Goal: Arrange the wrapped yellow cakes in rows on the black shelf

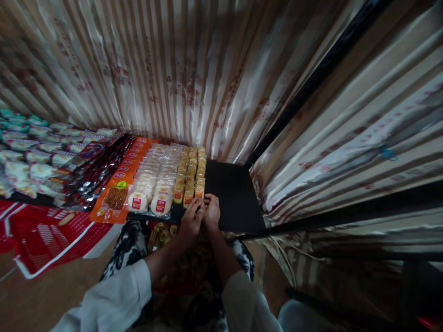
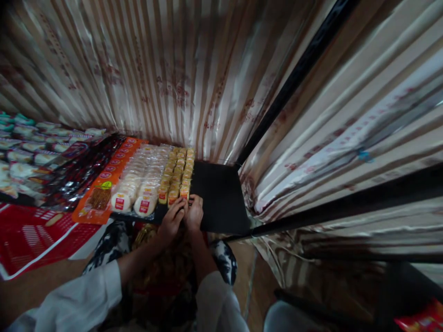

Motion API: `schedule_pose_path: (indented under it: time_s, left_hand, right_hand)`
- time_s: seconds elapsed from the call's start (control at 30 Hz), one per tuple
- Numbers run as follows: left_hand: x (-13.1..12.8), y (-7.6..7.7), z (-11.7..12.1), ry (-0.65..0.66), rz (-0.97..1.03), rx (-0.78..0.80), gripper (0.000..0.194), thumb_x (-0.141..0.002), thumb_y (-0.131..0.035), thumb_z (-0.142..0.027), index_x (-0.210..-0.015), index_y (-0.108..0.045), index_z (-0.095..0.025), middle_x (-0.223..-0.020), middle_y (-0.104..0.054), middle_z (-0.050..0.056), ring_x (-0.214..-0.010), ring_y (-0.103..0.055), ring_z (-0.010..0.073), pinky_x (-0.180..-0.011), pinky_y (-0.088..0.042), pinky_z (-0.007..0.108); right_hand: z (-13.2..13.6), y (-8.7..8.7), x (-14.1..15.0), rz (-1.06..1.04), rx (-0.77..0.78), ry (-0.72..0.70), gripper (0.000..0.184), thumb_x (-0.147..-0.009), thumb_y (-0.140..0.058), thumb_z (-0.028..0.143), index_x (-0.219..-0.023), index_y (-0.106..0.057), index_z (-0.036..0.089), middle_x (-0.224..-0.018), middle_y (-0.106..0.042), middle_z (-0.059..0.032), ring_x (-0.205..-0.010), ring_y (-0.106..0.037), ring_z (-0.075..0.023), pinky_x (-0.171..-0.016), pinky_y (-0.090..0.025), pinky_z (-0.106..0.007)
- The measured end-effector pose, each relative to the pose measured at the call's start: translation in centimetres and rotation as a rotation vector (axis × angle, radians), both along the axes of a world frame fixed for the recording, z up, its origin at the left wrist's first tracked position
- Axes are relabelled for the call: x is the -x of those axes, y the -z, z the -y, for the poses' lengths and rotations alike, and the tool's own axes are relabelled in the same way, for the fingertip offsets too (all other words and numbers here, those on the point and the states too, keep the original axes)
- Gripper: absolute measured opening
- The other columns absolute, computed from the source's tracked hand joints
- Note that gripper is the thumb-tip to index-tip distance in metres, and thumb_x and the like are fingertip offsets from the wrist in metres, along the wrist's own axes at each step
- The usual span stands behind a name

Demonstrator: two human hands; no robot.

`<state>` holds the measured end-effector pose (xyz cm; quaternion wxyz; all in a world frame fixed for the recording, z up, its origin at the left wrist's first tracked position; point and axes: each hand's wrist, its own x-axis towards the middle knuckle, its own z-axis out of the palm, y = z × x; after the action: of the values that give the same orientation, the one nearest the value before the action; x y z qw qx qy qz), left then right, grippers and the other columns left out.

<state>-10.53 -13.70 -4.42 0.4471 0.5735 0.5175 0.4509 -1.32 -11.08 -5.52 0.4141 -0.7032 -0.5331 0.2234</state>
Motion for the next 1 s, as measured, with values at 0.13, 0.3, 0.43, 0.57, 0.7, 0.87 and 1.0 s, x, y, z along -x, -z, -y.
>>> schedule_pose_path:
  time_s: [0.13,0.3,0.43,0.57,0.7,0.87,1.0]
  left_hand:
    - [-0.3,0.2,-0.2,-0.013,0.058,0.061,0.032,-0.086,-0.046,-0.027,-0.111,-0.062,-0.018,-0.137,-0.049,0.008,-0.131,-0.039,0.0195,-0.114,-0.025,0.036]
    - [-0.5,-0.2,-0.2,0.015,0.045,0.076,0.031,-0.087,-0.043,-0.026,-0.109,-0.063,-0.017,-0.137,-0.049,0.007,-0.133,-0.037,0.0195,-0.114,-0.024,0.035]
    - [-0.1,-0.8,0.7,-0.004,-0.035,0.023,0.028,-0.084,-0.042,-0.018,-0.103,-0.063,-0.017,-0.126,-0.057,0.009,-0.124,-0.046,0.0196,-0.110,-0.031,0.035]
    - [0.8,-0.9,3.4,0.030,-0.099,-0.046,0.028,-0.081,-0.039,-0.011,-0.097,-0.061,-0.020,-0.106,-0.063,0.007,-0.103,-0.056,0.0171,-0.097,-0.042,0.032]
    - [2.7,0.4,7.2,0.044,-0.173,-0.004,0.027,-0.077,-0.038,-0.008,-0.086,-0.060,-0.020,-0.093,-0.061,0.006,-0.091,-0.056,0.0164,-0.087,-0.045,0.029]
    - [6.7,3.9,9.7,0.026,-0.393,0.264,0.022,-0.073,-0.043,-0.008,-0.082,-0.061,-0.018,-0.094,-0.061,0.008,-0.093,-0.056,0.0197,-0.091,-0.042,0.033]
    - [9.6,6.8,9.1,-0.140,-0.379,0.442,0.025,-0.070,-0.047,-0.005,-0.086,-0.060,-0.018,-0.097,-0.063,0.009,-0.104,-0.054,0.0236,-0.098,-0.036,0.037]
  right_hand:
    - [-0.3,0.6,-0.3,0.052,-0.028,-0.005,0.018,-0.082,-0.045,0.030,-0.092,-0.055,0.018,-0.094,-0.056,-0.0083,-0.085,-0.055,-0.0192,-0.075,-0.047,-0.031]
    - [-0.7,1.2,-0.6,0.037,0.009,-0.042,0.017,-0.081,-0.044,0.027,-0.091,-0.055,0.018,-0.092,-0.057,-0.0080,-0.082,-0.054,-0.0186,-0.075,-0.047,-0.031]
    - [0.3,1.1,-0.6,0.029,-0.068,-0.019,0.025,-0.082,-0.045,0.032,-0.099,-0.054,0.016,-0.103,-0.054,-0.0124,-0.091,-0.053,-0.0204,-0.078,-0.047,-0.032]
    - [3.7,1.2,0.2,0.013,-0.096,-0.004,0.025,-0.085,-0.040,0.033,-0.099,-0.054,0.018,-0.099,-0.057,-0.0101,-0.094,-0.054,-0.0210,-0.087,-0.044,-0.036]
    - [8.8,2.8,1.9,-0.085,0.007,-0.080,0.026,-0.086,-0.036,0.028,-0.100,-0.055,0.019,-0.098,-0.062,-0.0093,-0.092,-0.058,-0.0201,-0.086,-0.045,-0.034]
    - [12.5,5.6,4.7,0.019,0.237,-0.342,0.030,-0.082,-0.040,0.017,-0.105,-0.059,0.017,-0.107,-0.064,-0.0110,-0.101,-0.059,-0.0207,-0.092,-0.044,-0.033]
    - [12.2,6.5,6.9,0.176,0.406,-0.464,0.034,-0.082,-0.042,0.012,-0.110,-0.060,0.015,-0.114,-0.063,-0.0132,-0.108,-0.057,-0.0222,-0.094,-0.042,-0.034]
